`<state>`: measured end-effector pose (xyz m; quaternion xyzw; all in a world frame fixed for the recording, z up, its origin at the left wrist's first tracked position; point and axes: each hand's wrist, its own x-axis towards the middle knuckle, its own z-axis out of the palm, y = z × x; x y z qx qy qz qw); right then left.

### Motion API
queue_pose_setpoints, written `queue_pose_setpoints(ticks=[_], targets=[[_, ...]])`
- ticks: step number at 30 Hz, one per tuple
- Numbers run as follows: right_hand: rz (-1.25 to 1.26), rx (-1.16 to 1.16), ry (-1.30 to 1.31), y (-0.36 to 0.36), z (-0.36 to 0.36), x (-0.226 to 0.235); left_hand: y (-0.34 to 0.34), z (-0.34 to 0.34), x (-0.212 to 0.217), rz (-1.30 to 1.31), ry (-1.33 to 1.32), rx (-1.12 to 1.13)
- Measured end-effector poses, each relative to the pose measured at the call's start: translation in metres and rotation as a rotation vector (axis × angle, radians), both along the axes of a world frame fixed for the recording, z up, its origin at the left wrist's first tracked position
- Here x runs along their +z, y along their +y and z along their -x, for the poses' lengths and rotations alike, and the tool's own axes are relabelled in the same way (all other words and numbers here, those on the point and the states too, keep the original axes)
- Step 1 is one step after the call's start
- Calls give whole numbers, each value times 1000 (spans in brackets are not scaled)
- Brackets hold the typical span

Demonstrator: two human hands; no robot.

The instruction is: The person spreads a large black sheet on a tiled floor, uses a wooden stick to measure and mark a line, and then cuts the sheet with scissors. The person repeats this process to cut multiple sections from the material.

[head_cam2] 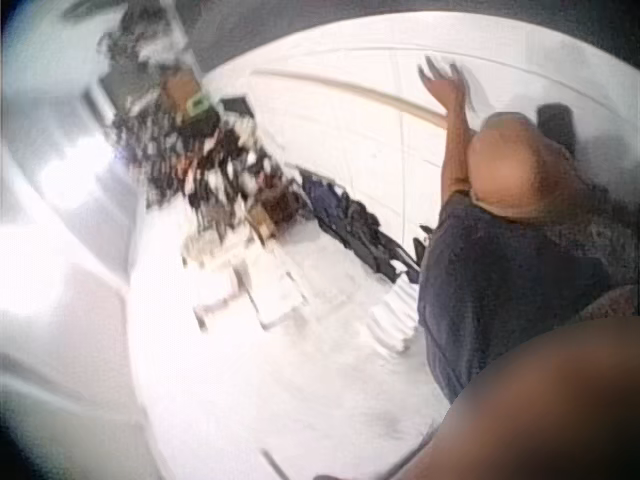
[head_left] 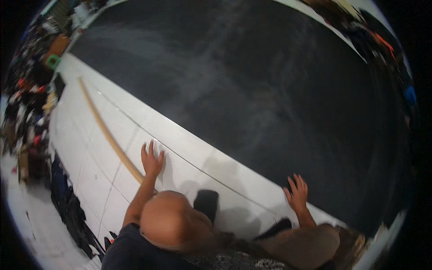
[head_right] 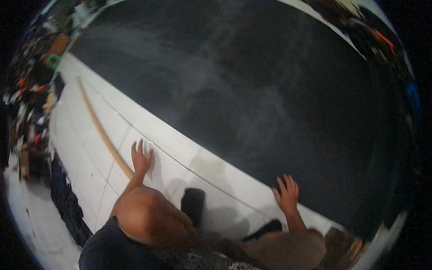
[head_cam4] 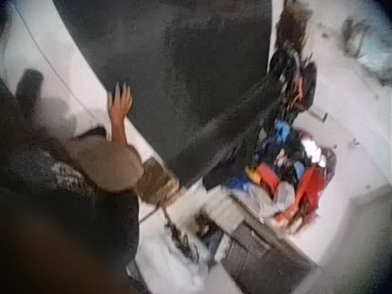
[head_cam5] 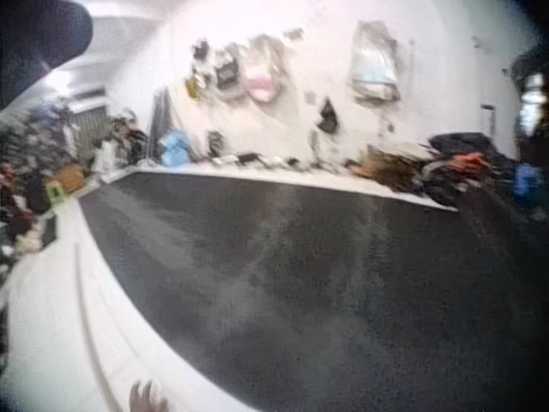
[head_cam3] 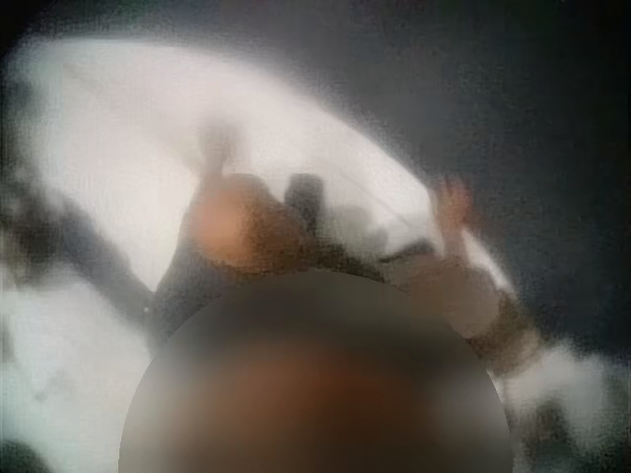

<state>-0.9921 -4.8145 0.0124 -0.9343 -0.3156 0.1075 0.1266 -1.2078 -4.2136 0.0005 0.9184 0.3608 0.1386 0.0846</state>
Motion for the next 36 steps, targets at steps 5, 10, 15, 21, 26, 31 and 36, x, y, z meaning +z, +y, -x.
queue_pose_setpoints(ticks=[5,10,15,21,26,31,36], targets=[[145,6,3,-9,-5,-4,-76,-140,8,64,88,-686],[334,-556,58,-53,-4,0,-104,-175,5,20,274,-762],[328,-544,37,-67,-6,-1,-98,-179,4,3,314,-779],[319,-557,37,-62,-8,7,-105,-180,11,-17,342,-736],[249,-313,-92,-56,0,8,-115,-180,15,17,334,-746],[136,104,-88,-9,3,7,-107,-174,15,15,319,-721],[15,55,-75,-16,16,10,-113,-170,23,122,252,-760]])
